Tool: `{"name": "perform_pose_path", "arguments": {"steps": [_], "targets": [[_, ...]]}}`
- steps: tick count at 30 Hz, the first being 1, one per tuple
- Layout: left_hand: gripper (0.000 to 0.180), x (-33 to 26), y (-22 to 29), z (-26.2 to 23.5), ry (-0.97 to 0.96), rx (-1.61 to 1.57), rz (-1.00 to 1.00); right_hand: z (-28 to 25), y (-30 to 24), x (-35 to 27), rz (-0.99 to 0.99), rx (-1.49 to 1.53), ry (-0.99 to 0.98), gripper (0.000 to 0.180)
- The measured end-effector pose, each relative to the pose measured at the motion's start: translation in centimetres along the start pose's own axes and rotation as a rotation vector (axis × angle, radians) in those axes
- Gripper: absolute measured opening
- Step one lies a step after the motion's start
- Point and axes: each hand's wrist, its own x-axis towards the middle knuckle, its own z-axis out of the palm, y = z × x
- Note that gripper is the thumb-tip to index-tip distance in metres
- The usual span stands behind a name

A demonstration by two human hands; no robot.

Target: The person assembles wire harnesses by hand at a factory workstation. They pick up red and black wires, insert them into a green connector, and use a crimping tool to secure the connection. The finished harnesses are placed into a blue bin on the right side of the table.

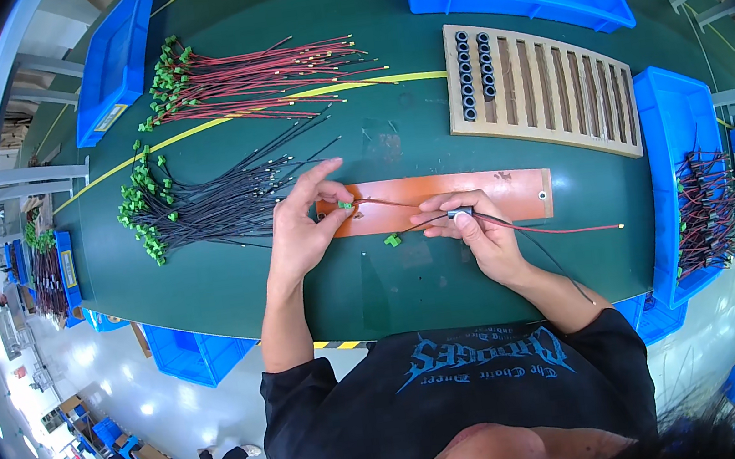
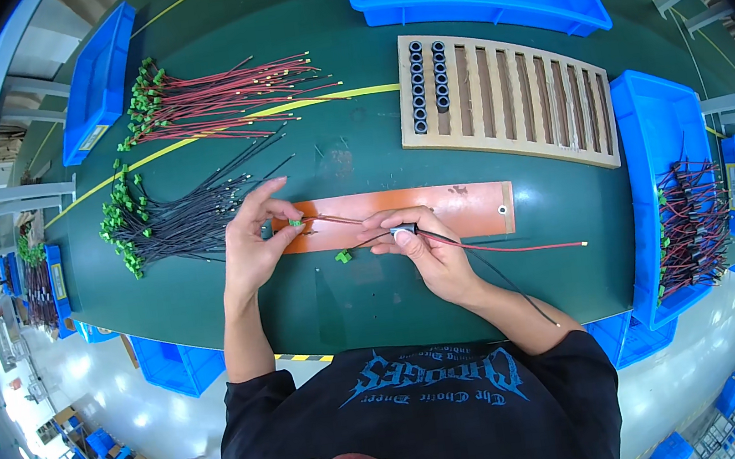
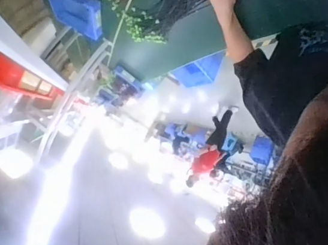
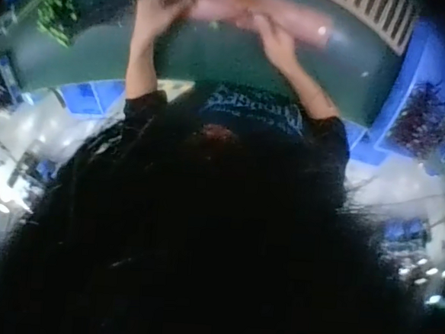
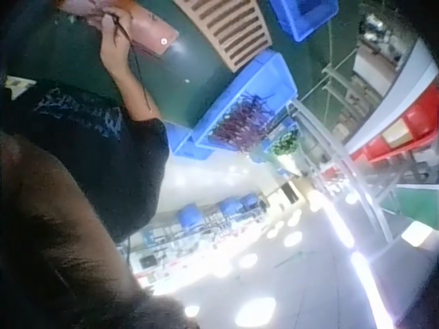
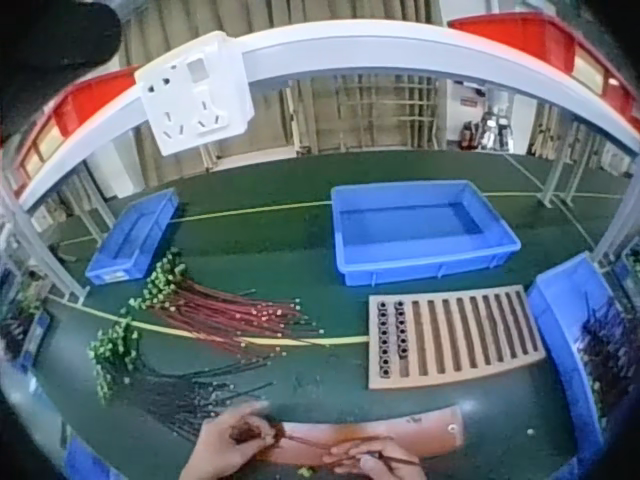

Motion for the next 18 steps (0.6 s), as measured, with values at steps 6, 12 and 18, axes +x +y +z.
{"name": "perform_pose_path", "arguments": {"steps": [6,12,18], "targets": [[0.045,0.5,1.8,-0.2,-0.017,0.327,0.433,0.3,-0.1,-0.2,0.092,0.123,0.039,0.024],[0.033,-1.6,3.7,1.8,-0.258,0.619,0.582,0.2,-0.1,0.0,0.145,0.203,0.068,0.023],[0.024,-1.4,2.9,0.6,-0.132,0.518,0.604,0.1,0.2,-0.3,0.147,0.134,0.089,0.021]]}}
